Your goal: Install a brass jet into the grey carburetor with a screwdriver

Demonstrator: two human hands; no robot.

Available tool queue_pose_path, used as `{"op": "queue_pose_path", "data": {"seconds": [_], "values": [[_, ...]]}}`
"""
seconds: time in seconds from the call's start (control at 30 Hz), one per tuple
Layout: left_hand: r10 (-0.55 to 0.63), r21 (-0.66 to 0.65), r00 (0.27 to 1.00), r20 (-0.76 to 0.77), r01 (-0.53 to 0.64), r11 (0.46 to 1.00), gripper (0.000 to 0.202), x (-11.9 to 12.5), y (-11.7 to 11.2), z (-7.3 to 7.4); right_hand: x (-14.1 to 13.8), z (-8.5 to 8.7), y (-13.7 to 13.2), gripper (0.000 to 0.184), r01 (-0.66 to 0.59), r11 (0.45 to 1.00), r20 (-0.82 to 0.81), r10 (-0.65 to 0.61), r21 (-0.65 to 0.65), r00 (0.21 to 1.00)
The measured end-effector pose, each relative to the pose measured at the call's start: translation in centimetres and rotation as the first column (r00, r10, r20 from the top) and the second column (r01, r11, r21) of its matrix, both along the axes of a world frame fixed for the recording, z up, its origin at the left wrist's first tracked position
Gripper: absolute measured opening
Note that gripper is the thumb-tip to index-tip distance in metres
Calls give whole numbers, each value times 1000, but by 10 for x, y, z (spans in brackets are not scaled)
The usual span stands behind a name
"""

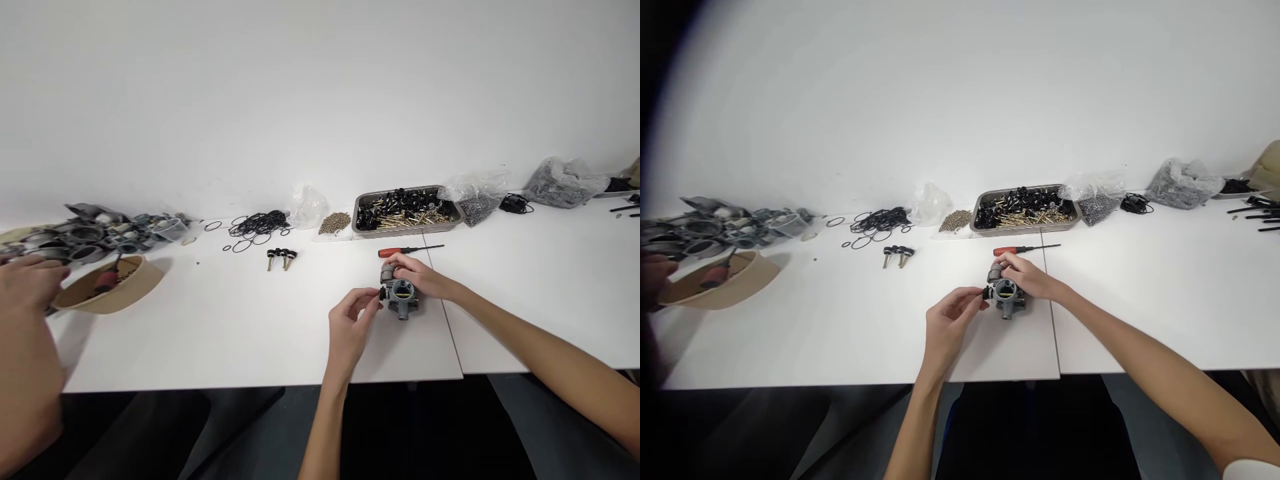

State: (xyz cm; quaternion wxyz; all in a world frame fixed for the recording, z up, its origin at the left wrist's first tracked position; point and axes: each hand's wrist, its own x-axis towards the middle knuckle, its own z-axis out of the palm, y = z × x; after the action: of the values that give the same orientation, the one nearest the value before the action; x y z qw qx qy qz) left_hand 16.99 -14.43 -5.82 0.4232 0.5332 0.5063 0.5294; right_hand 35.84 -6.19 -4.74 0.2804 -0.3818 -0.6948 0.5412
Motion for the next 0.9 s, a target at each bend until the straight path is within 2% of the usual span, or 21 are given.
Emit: {"op": "queue_pose_path", "data": {"seconds": [0.07, 0.2, 0.6, 0.9], "values": [[-17, 17, 1000, 4, 17, 1000, 14, 1, 0, 0, 0, -2, 1, 21, 1, 1000, -6, -1, -2, 1000], [22, 55, 1000, -10, -21, 998, 12, 2, 1, -2, 0, -3, 2, 21, -11, 1000, -6, 11, 1, 1000], [-6, 61, 1000, -14, 7, 998, 8, -1, 5, -3, -1, 0, 1, 22, -7, 1000, 5, 7, -16, 1000], [31, 276, 969, -247, 40, 960, 12, -4, 8, -9, 0, 2, 0, 22, -26, 999, 6, 26, -39, 1000]]}}
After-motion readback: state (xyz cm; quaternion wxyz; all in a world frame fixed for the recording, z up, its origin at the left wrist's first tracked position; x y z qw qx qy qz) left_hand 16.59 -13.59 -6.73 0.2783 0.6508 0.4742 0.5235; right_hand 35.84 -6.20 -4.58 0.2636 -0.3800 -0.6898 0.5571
